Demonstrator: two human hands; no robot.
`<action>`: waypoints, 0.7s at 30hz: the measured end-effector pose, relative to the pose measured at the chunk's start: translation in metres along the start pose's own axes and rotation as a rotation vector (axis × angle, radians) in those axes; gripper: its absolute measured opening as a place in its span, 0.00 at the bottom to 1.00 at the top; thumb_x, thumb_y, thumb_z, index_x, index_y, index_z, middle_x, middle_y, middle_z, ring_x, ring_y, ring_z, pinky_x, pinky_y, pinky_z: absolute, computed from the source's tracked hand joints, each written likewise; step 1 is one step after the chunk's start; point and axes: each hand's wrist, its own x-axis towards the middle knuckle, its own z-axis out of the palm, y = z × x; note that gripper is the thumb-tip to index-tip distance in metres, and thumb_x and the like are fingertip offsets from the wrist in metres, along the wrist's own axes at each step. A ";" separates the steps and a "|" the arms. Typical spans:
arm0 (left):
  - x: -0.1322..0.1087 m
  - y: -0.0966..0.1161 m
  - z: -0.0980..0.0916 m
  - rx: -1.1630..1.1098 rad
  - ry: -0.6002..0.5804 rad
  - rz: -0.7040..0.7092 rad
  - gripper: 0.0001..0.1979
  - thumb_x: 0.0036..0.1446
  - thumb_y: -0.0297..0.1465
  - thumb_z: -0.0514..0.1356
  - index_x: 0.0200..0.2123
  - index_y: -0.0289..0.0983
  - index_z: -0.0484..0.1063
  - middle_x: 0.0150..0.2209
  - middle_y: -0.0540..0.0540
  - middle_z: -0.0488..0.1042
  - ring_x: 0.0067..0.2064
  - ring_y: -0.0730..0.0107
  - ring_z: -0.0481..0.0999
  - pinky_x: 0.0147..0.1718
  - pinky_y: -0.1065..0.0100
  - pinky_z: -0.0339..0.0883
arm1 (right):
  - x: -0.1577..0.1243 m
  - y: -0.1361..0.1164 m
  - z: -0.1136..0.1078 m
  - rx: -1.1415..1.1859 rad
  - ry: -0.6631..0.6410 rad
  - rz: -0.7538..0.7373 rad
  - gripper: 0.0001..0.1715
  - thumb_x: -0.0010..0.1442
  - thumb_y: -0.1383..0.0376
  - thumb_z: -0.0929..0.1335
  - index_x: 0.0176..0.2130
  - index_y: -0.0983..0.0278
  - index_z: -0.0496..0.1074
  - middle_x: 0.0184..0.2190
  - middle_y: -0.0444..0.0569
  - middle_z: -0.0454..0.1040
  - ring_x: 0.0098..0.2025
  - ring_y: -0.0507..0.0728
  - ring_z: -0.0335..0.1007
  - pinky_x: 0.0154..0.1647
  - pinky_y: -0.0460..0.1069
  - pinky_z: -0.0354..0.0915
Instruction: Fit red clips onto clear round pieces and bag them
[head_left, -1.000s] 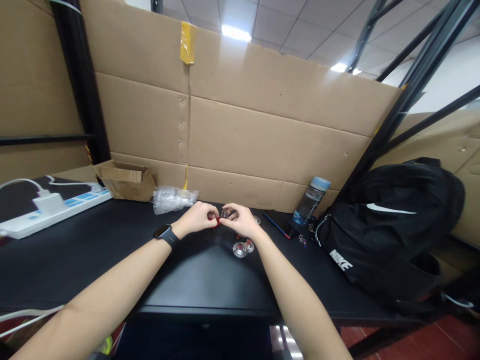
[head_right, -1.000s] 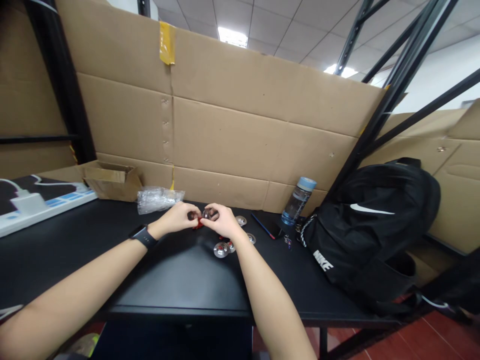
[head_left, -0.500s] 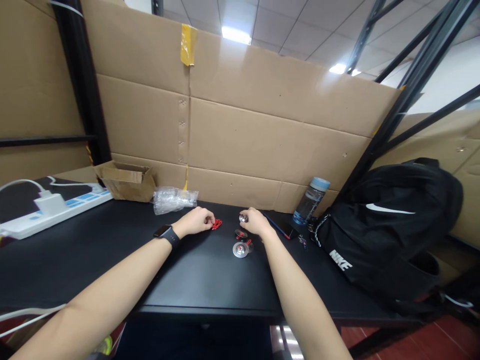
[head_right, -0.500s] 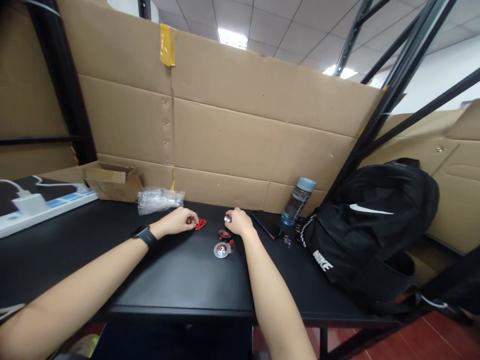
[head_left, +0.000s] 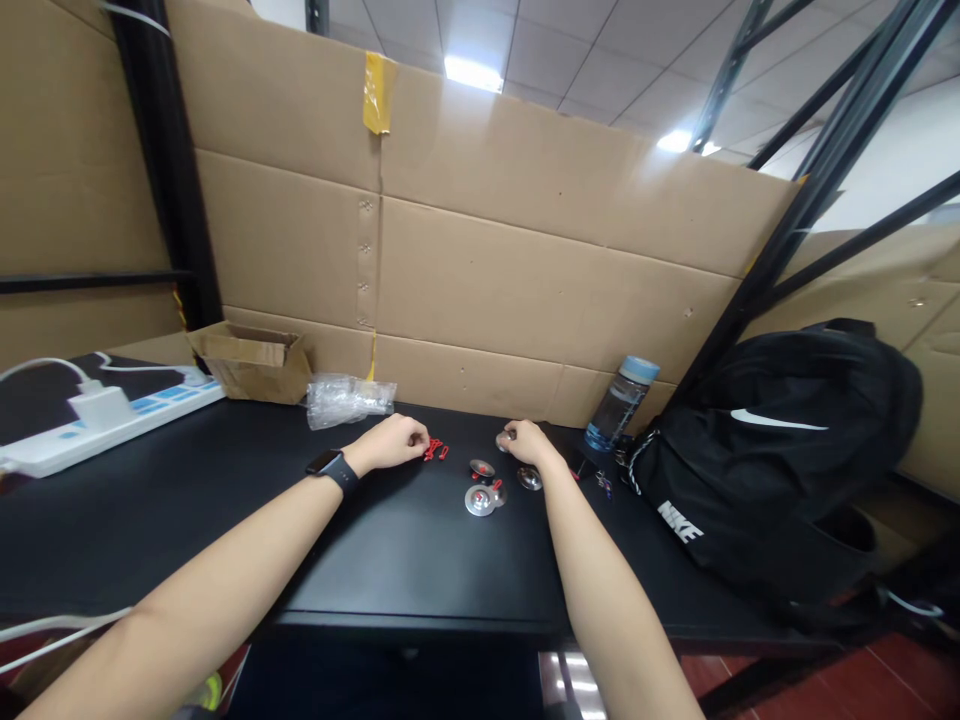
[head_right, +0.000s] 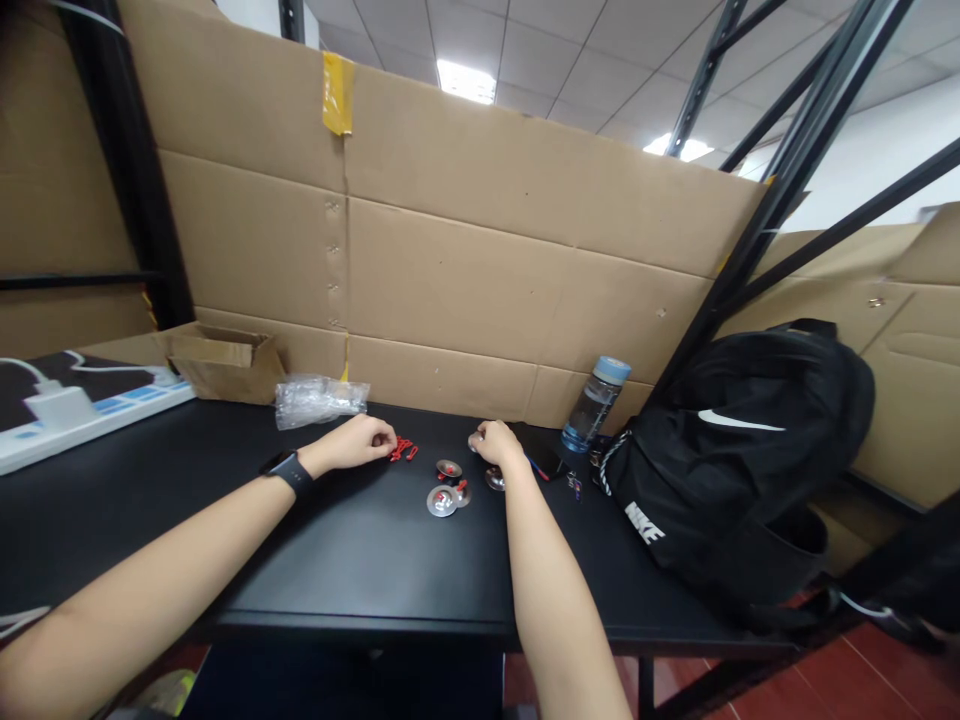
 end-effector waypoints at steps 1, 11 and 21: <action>0.000 0.000 0.000 -0.004 0.003 0.000 0.10 0.55 0.30 0.58 0.31 0.40 0.81 0.30 0.47 0.81 0.30 0.67 0.78 0.34 0.72 0.64 | 0.000 0.000 0.000 0.014 0.000 -0.013 0.19 0.58 0.59 0.69 0.48 0.64 0.79 0.47 0.56 0.79 0.47 0.60 0.75 0.44 0.47 0.64; 0.000 -0.006 0.001 0.008 0.015 -0.012 0.10 0.56 0.31 0.58 0.33 0.40 0.81 0.32 0.47 0.82 0.32 0.67 0.79 0.34 0.72 0.65 | 0.003 0.006 0.002 0.139 -0.014 -0.021 0.19 0.59 0.61 0.70 0.49 0.63 0.80 0.47 0.53 0.81 0.48 0.59 0.77 0.48 0.48 0.66; 0.001 -0.005 0.000 0.020 0.012 -0.008 0.10 0.56 0.29 0.58 0.33 0.40 0.81 0.32 0.48 0.82 0.32 0.67 0.79 0.34 0.72 0.64 | 0.004 0.016 -0.001 0.169 -0.060 0.023 0.32 0.48 0.56 0.77 0.51 0.66 0.78 0.49 0.56 0.79 0.49 0.62 0.77 0.49 0.49 0.67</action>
